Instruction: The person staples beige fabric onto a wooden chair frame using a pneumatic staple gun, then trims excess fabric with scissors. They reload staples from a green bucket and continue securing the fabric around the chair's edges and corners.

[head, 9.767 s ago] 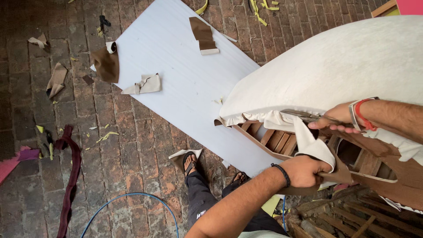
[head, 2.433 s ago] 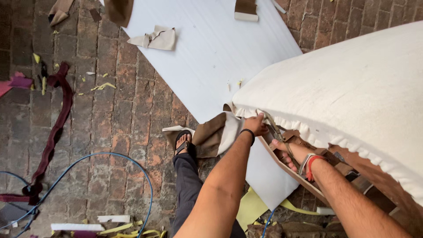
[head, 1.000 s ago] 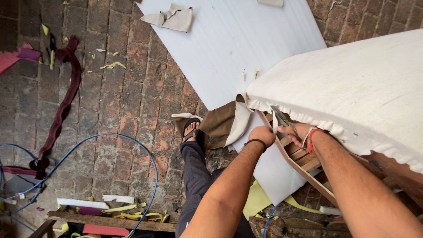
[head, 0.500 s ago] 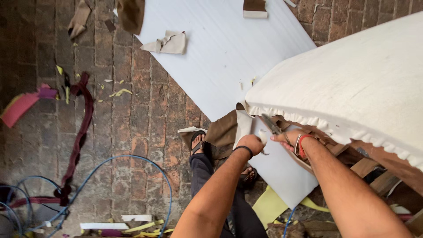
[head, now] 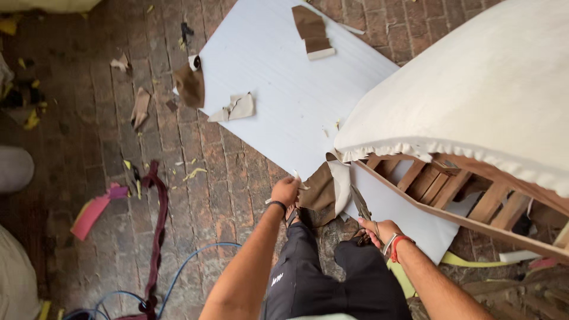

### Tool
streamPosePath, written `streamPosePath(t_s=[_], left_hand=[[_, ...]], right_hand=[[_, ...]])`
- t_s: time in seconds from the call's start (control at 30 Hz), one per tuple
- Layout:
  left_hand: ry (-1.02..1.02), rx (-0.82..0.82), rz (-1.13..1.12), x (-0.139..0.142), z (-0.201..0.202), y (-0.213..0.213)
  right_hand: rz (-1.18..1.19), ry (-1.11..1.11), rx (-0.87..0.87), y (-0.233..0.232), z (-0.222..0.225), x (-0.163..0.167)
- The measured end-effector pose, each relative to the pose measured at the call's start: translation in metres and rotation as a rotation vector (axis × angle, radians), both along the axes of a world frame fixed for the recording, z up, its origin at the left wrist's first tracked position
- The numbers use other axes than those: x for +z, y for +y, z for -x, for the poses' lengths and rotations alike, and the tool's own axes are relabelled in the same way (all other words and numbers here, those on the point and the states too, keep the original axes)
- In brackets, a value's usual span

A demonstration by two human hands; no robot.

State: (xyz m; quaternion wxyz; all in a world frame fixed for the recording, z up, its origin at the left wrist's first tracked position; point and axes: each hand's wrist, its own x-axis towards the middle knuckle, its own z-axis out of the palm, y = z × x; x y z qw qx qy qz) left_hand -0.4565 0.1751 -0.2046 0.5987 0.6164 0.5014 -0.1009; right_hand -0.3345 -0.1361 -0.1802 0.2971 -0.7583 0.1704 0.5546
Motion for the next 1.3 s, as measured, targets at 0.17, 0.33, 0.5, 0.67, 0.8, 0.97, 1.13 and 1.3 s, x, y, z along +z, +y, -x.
streamPosePath(t_s=[0.17,0.33,0.5,0.67,0.8,0.97,1.13,1.3], left_hand=[[-0.079,0.043,0.047,0.048,0.006,0.046],[-0.031,-0.052,0.009,0.091,0.007,0.076],[0.014,-0.209,-0.136,0.139,-0.019,0.113],[-0.195,-0.076,-0.134,0.169,-0.045,0.117],[-0.186,-0.049,-0.231,0.165,-0.034,0.119],[-0.144,-0.076,-0.105,0.149,-0.013,0.134],[-0.07,-0.078,0.042,0.14,-0.056,0.107],[-0.304,-0.205,0.017,0.149,-0.144,0.039]], right_hand=[[-0.079,-0.104,-0.105,0.024,0.003,0.057],[-0.267,-0.146,-0.185,0.054,-0.021,0.095],[-0.332,-0.183,-0.245,0.06,-0.016,0.11],[-0.319,-0.158,-0.31,0.051,-0.004,0.118],[-0.299,-0.161,-0.283,0.047,-0.003,0.126],[-0.276,-0.277,-0.183,0.05,-0.013,0.151],[-0.271,-0.386,-0.094,0.046,-0.02,0.199],[-0.272,-0.474,-0.083,0.022,-0.021,0.264]])
